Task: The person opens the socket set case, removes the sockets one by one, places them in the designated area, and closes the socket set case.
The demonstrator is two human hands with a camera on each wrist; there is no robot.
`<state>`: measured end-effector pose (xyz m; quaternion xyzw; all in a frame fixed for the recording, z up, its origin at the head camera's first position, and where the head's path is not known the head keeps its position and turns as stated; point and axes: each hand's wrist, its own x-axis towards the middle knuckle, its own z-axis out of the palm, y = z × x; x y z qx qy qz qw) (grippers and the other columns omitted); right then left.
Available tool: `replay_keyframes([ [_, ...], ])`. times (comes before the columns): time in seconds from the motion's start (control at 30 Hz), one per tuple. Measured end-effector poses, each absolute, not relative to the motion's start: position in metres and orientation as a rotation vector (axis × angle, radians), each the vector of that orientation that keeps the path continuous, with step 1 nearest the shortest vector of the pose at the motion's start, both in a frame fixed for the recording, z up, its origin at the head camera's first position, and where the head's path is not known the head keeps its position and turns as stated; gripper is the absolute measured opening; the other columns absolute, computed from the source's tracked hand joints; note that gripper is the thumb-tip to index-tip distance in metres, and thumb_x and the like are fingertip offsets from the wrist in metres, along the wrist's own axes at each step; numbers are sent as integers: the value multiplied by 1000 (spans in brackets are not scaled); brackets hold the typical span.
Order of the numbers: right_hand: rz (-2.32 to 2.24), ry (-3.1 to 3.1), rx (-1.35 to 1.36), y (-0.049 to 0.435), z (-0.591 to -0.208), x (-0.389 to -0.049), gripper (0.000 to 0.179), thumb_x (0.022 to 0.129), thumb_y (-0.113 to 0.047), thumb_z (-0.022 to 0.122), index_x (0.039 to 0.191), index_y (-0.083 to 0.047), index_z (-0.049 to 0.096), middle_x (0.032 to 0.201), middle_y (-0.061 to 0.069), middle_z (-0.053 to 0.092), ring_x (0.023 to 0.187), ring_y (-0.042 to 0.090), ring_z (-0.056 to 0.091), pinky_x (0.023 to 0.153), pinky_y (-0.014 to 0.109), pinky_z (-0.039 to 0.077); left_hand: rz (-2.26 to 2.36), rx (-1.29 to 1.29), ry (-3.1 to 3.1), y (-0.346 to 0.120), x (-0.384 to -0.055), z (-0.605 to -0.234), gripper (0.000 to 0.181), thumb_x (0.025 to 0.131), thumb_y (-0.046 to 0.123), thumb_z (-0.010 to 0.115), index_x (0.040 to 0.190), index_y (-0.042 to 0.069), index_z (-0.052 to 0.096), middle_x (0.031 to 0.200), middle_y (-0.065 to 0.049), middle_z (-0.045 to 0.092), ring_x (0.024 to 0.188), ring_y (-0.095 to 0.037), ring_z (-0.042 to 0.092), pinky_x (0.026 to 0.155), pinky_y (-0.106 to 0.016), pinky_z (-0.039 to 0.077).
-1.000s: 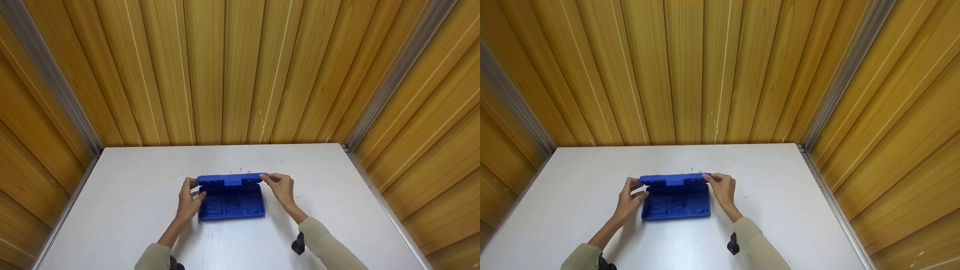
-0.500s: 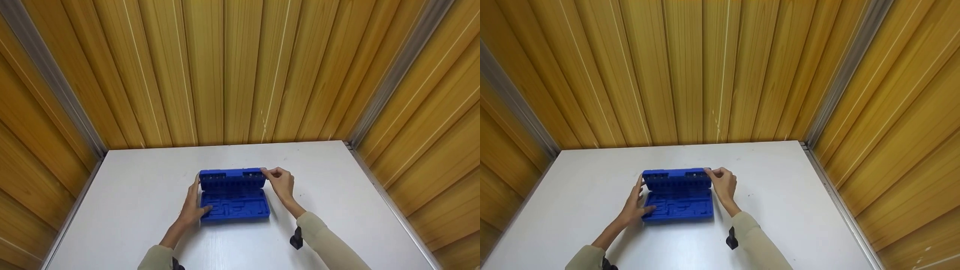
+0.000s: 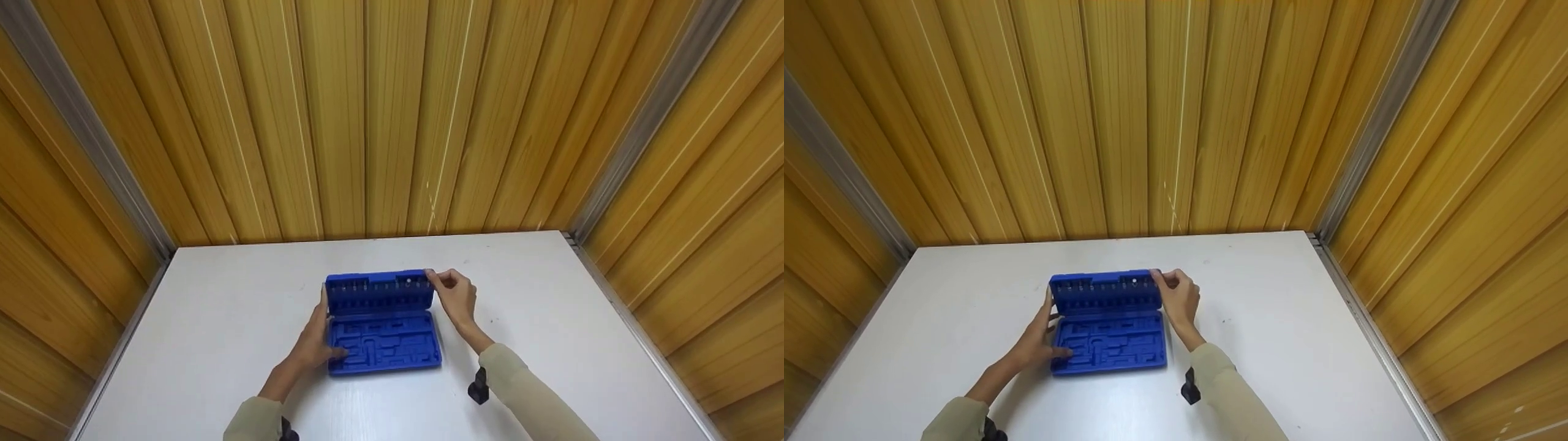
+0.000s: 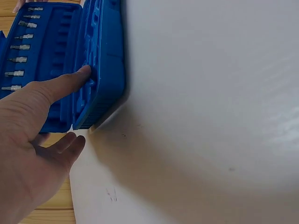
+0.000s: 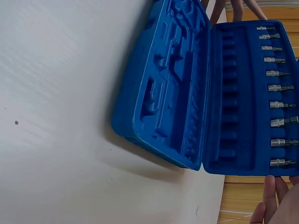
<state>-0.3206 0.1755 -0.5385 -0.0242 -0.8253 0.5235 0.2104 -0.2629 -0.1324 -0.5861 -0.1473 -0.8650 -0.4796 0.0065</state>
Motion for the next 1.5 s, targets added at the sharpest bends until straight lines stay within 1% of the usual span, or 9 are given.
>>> replay_keyframes([
  [0.1,1492,-2316,40,179,-546,-320,25,88,-26,82,101,-7,75,97,12,79,87,23,76,79,33,61,-1521,-470,-2711,-132,-263,-588,139,70,-4,90,164,10,-11,170,-24,14,146,-51,38,121,-61,32],
  [0.17,1531,-2360,156,183,-552,-320,40,88,-21,81,122,-2,70,112,19,75,99,34,75,87,44,62,-1537,-468,-2708,-132,-264,-589,138,69,-3,90,164,9,-10,170,-24,12,147,-50,36,122,-61,30],
  [0.3,1576,-2509,390,192,-563,-319,82,87,-11,81,156,-2,38,137,30,58,114,51,67,94,60,57,-1563,-475,-2705,-132,-265,-592,138,69,-1,91,163,6,-9,172,-22,6,152,-48,29,125,-60,24],
  [0.4,1565,-2625,512,198,-568,-317,109,81,-5,85,164,-5,15,150,32,43,120,55,61,95,64,55,-1602,-491,-2694,-131,-265,-593,139,69,-1,91,163,7,-10,172,-21,3,155,-46,21,126,-59,19],
  [0.53,1546,-2727,599,202,-570,-317,124,76,-1,88,164,-5,0,160,33,28,127,56,54,98,67,52,-1673,-493,-2682,-129,-266,-592,140,69,-3,90,164,12,-12,172,-21,1,156,-45,19,127,-58,14],
  [0.73,1507,-2802,633,209,-574,-315,125,74,6,86,162,1,-2,163,38,15,129,55,51,103,66,49,-1609,-545,-2721,-127,-267,-594,138,70,-1,90,163,8,-10,172,-21,1,159,-42,7,128,-57,11],
  [1.07,1407,-2899,654,217,-580,-316,123,70,9,87,162,3,6,162,36,22,124,52,55,103,61,52,-1557,-500,-2872,-127,-264,-595,118,70,8,93,160,-5,18,170,-25,5,154,-54,7,125,-67,11],
  [1.33,1347,-2974,779,216,-579,-316,101,76,4,85,156,12,23,164,36,15,136,56,47,112,64,42,-1503,-448,-2971,-133,-263,-596,113,71,16,94,156,-10,26,169,-27,10,154,-54,11,125,-66,15],
  [1.5,1288,-2974,808,209,-574,-322,89,78,3,84,149,17,34,164,35,18,136,55,47,111,64,42,-1421,-405,-2985,-138,-269,-588,114,69,18,95,156,-10,28,167,-29,17,152,-54,18,124,-67,18],
])
